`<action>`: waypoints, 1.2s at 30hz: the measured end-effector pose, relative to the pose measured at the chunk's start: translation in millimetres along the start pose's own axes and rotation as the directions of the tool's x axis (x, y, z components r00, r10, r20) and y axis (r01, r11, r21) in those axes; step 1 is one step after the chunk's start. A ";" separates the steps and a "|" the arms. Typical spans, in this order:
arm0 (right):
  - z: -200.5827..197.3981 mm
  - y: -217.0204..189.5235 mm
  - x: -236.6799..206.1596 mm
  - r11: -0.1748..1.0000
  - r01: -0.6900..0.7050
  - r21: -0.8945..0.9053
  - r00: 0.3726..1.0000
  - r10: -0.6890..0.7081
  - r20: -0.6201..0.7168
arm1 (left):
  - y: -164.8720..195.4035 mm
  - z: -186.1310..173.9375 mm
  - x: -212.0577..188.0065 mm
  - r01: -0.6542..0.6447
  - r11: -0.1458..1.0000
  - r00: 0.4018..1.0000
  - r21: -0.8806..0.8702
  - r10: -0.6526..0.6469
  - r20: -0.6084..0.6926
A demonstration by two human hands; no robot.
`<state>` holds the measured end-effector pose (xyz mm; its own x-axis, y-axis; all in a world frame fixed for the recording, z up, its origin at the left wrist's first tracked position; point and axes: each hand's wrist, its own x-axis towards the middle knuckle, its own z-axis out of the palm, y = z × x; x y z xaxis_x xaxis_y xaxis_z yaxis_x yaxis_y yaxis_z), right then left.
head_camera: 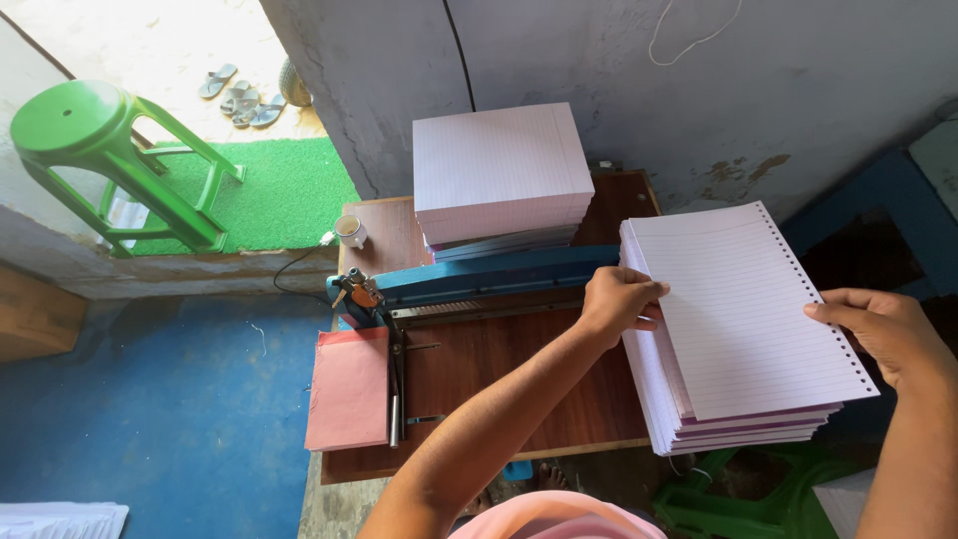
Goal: The person inserts lined paper sheets into a binding machine, then places a printed cover sheet over them and presses the machine to bind the pages. The person repeats this process for multiple notebooks, stacking the finished items on the table.
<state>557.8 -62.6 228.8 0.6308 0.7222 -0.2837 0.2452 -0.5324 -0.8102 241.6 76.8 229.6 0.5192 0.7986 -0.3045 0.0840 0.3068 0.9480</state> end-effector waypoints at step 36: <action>22.8 -32.3 -4.8 0.912 0.000 -0.411 0.996 -0.035 -0.076 | -13.5 33.7 -27.5 0.125 0.992 0.987 0.003 -0.124 0.102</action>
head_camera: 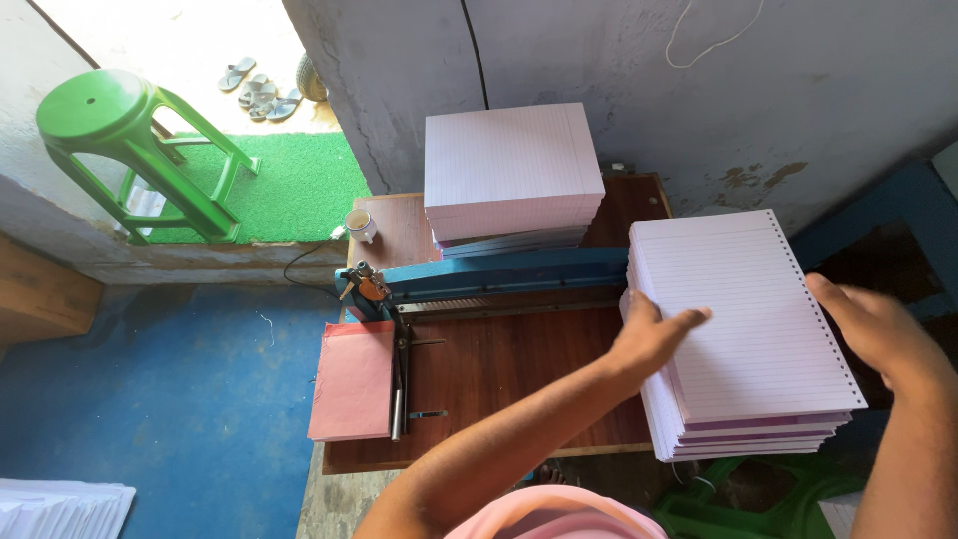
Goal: The person inserts lined paper sheets into a binding machine, then places a printed cover sheet over them and presses the machine to bind the pages. The person repeats this process for multiple notebooks, stacking the finished items on the table.
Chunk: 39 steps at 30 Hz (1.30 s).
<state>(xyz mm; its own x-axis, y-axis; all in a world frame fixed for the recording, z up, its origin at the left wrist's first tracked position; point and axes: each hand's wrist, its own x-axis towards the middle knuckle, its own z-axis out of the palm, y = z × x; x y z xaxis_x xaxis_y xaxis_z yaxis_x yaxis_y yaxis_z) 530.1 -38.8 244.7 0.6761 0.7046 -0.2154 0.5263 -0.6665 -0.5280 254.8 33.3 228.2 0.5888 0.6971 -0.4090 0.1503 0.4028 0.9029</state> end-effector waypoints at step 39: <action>131.8 -300.5 48.5 0.396 0.868 -0.299 0.485 -0.806 0.340 | -1.3 -176.0 -22.6 0.016 0.930 0.864 -0.366 -0.197 -0.463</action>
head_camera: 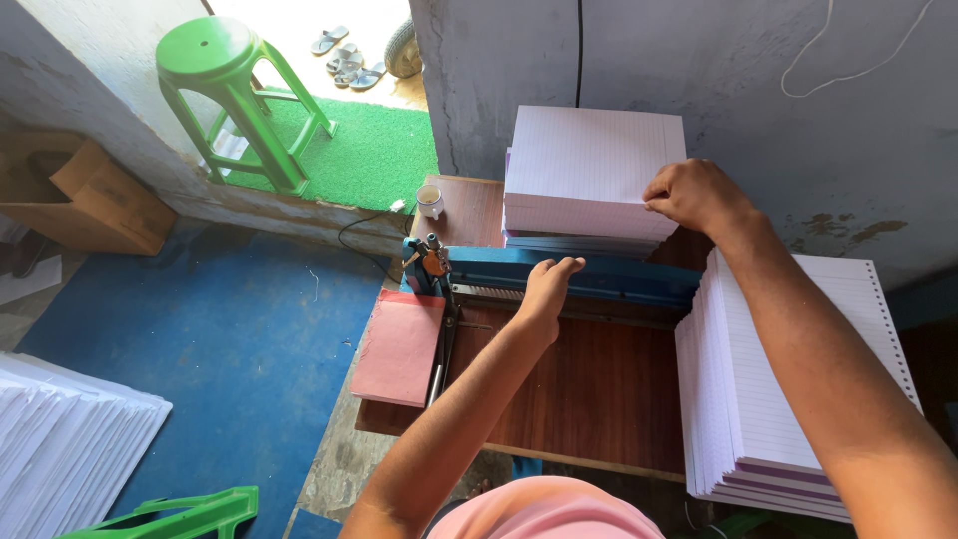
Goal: The person inserts lined paper sheets into a binding machine, then places a printed cover sheet over them and presses the machine to bind the pages. The person repeats this process for multiple notebooks, stacking the finished items on the table.
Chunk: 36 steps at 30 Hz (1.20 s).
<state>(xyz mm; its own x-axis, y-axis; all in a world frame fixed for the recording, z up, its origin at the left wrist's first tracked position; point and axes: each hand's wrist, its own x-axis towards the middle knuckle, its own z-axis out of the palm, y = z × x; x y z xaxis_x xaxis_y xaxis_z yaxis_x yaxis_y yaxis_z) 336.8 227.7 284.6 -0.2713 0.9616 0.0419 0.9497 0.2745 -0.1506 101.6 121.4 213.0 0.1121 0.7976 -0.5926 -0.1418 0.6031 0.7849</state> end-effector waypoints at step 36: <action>8.0 -65.8 -49.2 0.871 0.340 -0.354 0.755 -0.477 -0.449 | 36.9 17.9 77.2 -0.196 0.875 0.980 -0.443 0.163 -0.113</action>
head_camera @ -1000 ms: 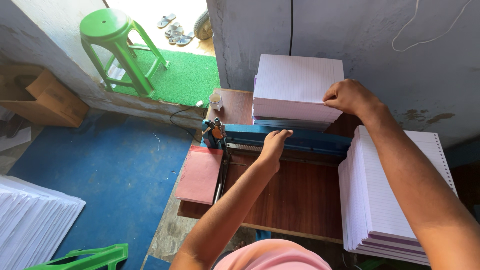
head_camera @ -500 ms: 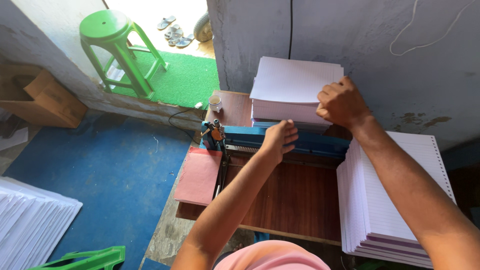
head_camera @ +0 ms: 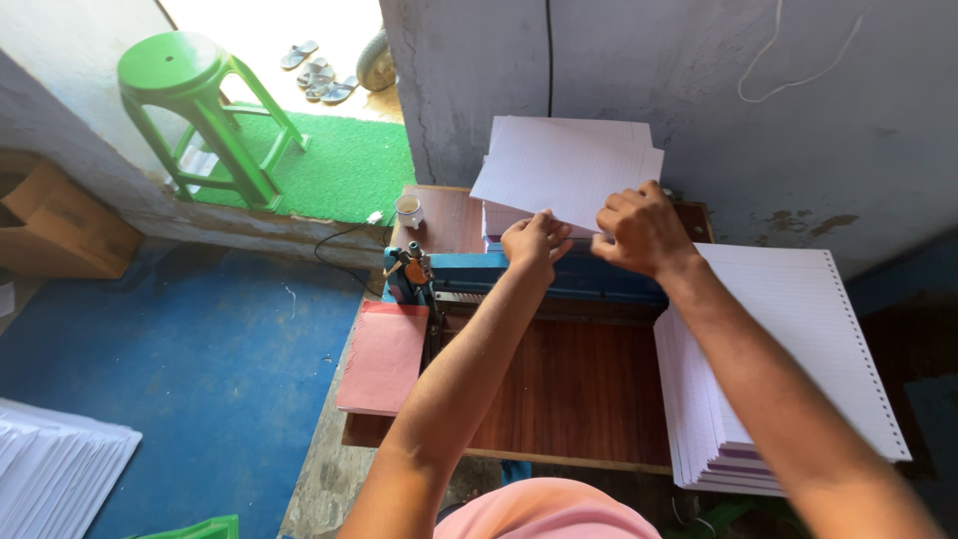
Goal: The person inserts lined paper sheets into a binding machine, then places a printed cover sheet over them and presses the machine to bind the pages. The person repeats this process for multiple notebooks, stacking the finished items on the table.
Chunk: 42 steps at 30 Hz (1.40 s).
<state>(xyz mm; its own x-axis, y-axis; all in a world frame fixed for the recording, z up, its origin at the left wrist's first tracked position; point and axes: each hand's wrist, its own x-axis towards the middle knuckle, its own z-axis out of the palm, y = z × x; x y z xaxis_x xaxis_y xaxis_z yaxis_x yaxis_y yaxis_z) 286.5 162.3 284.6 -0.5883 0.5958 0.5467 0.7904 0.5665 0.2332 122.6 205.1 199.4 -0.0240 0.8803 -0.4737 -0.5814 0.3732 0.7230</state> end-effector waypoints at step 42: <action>22.3 -130.1 -122.5 -0.612 -0.353 0.708 0.253 0.666 0.702 | -40.4 -143.1 -51.8 -0.157 0.940 0.986 -0.303 0.132 -0.101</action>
<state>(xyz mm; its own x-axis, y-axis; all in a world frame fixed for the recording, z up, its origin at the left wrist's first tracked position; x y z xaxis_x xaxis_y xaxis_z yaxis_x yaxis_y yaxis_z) 251.9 28.3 169.3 0.2581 0.9274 -0.2707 -0.3965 -0.1538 -0.9051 30.9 102.6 122.8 -0.1830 0.8876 -0.4226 -0.7894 0.1236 0.6013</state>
